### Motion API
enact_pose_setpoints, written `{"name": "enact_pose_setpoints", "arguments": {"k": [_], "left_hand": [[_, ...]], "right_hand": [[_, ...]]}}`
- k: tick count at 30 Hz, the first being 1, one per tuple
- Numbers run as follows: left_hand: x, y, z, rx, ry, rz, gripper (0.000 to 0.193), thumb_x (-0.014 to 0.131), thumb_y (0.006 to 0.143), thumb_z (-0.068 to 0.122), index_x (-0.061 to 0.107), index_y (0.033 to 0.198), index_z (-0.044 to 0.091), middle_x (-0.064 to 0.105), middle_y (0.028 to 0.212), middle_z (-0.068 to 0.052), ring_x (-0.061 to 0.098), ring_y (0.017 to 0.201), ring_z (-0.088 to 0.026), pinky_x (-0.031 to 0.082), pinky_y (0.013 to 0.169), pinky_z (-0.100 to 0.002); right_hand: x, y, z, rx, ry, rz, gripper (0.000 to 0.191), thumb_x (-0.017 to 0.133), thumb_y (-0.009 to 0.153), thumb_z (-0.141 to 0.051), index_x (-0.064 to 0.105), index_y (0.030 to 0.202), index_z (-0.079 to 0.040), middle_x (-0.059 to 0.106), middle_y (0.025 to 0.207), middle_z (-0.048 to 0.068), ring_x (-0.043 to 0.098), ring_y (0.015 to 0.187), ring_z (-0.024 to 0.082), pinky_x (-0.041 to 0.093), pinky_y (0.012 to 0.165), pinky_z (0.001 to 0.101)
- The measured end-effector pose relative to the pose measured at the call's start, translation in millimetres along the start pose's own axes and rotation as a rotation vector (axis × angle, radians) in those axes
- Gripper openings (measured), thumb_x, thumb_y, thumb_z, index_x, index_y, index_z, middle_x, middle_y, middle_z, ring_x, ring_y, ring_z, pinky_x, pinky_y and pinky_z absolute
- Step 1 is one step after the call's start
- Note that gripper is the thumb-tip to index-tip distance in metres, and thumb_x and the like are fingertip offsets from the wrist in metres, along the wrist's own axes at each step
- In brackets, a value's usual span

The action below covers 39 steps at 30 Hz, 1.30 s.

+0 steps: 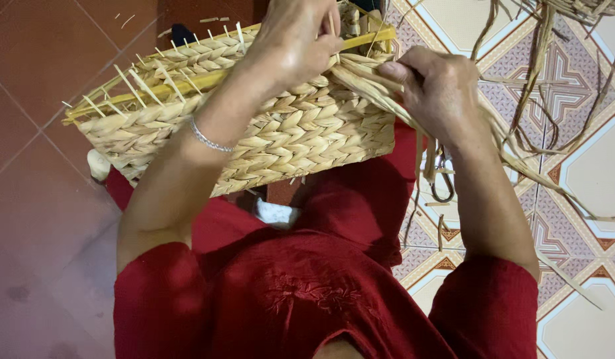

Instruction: The person sits on the floor weaving dried palm/water hyacinth strands around the rim of a woven basket, threading and tightening the strands over a bamboo strip frame and pulling new strands from a pile beside them to continue the rim weave.

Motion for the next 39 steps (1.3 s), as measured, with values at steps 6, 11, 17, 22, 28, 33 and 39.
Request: {"name": "enact_pose_setpoints", "arguments": {"k": [6,11,17,22,28,33,39], "left_hand": [[5.9,-1.0,-31.2,-0.297,-0.314,-0.165,0.035,0.077,0.085,0.010,0.058,0.115,0.007,0.067,0.080,-0.005,0.068,0.069,-0.010,0.056,0.061,-0.027],[13.8,6.6,-35.8,-0.119,-0.401,-0.178,0.027,0.080,0.087,0.006,0.066,0.110,0.000,0.068,0.101,-0.004,0.067,0.074,-0.008,0.058,0.063,-0.024],[20.0,9.7,-49.7,-0.142,-0.376,-0.243,0.027,0.078,0.087,0.005,0.067,0.111,0.000,0.069,0.092,-0.003,0.069,0.074,-0.006,0.057,0.064,-0.024],[21.3,10.1,-43.4,-0.100,-0.419,-0.280,0.022,0.075,0.089,0.002,0.068,0.109,-0.001,0.070,0.085,-0.004,0.072,0.074,-0.006,0.057,0.062,-0.024],[18.2,9.0,-34.6,-0.160,-0.418,-0.286,0.023,0.076,0.089,0.006,0.065,0.109,0.002,0.073,0.078,-0.007,0.071,0.071,-0.009,0.054,0.060,-0.025],[-6.3,7.4,-14.8,-0.121,-0.239,-0.123,0.018,0.076,0.096,0.016,0.066,0.100,0.002,0.073,0.091,-0.006,0.069,0.074,-0.009,0.056,0.062,-0.026],[-13.5,-11.7,12.1,-0.162,-0.474,-0.031,0.015,0.062,0.101,0.016,0.066,0.111,0.006,0.071,0.095,-0.003,0.067,0.081,-0.017,0.058,0.072,-0.032]], "right_hand": [[-36.5,-28.1,-16.2,-0.510,0.005,0.517,0.008,0.077,0.100,-0.004,0.069,0.098,-0.004,0.072,0.085,0.012,0.065,0.069,0.026,0.052,0.058,0.0401],[-23.7,-51.7,-34.9,-0.461,0.094,0.238,0.054,0.083,0.094,-0.019,0.052,0.133,0.001,0.070,0.102,0.017,0.070,0.087,0.026,0.060,0.071,0.0374],[-30.0,-43.5,-45.6,-0.455,0.270,0.144,0.044,0.078,0.104,-0.009,0.058,0.142,-0.005,0.069,0.101,0.015,0.068,0.083,0.018,0.059,0.064,0.0281],[-34.4,-14.4,-37.1,-0.607,-0.036,0.319,0.017,0.083,0.098,-0.004,0.080,0.115,-0.002,0.071,0.082,0.013,0.066,0.064,0.018,0.051,0.049,0.0282],[-21.2,8.7,8.4,-0.477,0.298,0.238,0.004,0.077,0.107,-0.002,0.077,0.106,0.001,0.076,0.100,0.011,0.074,0.087,0.013,0.063,0.075,0.0241],[3.6,15.5,33.5,-0.197,0.347,0.111,0.009,0.083,0.106,-0.011,0.080,0.106,-0.002,0.076,0.085,0.010,0.068,0.070,0.013,0.054,0.059,0.0277],[6.6,18.9,33.1,-0.247,0.421,0.100,0.007,0.079,0.105,-0.006,0.079,0.110,-0.001,0.077,0.094,0.008,0.072,0.081,0.010,0.060,0.069,0.0241]]}}
Point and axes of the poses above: each hand's wrist, its own y-axis towards the middle knuckle, its own x-axis out of the palm, z = x × y, the point moved 6 cm from there along y, towards the middle knuckle
